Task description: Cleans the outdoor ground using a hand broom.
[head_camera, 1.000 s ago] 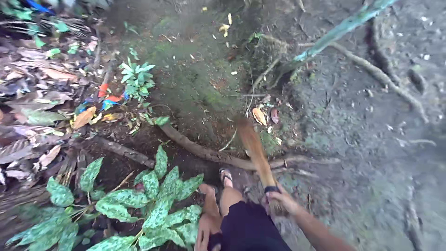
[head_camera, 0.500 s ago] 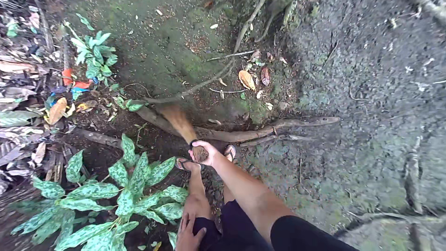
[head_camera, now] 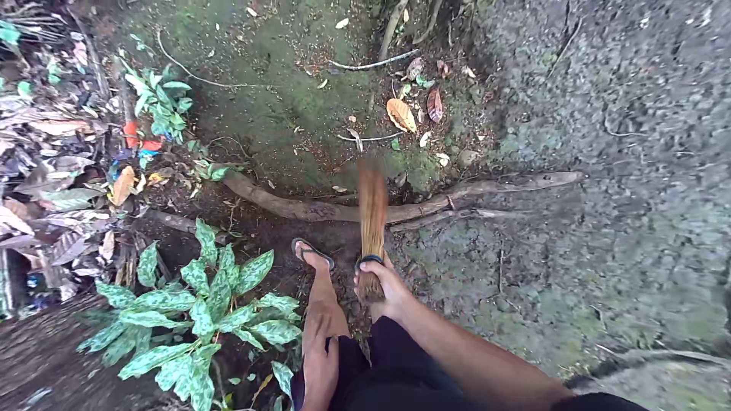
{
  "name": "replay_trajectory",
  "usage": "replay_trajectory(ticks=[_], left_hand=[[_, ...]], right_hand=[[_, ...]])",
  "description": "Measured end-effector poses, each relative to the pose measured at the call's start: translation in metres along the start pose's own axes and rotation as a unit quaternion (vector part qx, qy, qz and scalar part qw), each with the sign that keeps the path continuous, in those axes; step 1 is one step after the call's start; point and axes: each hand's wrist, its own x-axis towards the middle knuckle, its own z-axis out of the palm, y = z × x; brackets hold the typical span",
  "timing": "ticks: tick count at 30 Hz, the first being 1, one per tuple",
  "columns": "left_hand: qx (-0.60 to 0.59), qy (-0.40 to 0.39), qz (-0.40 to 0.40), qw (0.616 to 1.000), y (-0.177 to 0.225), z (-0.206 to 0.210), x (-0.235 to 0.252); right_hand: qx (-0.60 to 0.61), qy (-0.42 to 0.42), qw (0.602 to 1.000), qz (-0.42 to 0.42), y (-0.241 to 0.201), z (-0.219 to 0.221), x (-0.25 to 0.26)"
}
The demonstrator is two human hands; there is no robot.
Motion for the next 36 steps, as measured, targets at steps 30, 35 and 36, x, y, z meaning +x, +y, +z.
replay_trajectory(ticks=[30, 35, 36], left_hand=[[0.0, -0.285, 0.15, 0.947, -0.085, -0.149, 0.101], [-0.033, -0.297, 0.137, 0.944, -0.089, -0.161, 0.113], [-0.036, -0.305, 0.134, 0.942, -0.088, -0.163, 0.115]], right_hand=[[-0.019, -0.171, 0.968, 0.184, 0.061, 0.35, 0.22], [-0.059, -0.271, 0.955, 0.103, 0.048, 0.285, 0.177], [-0.057, -0.244, 0.965, 0.076, 0.047, 0.27, 0.155]])
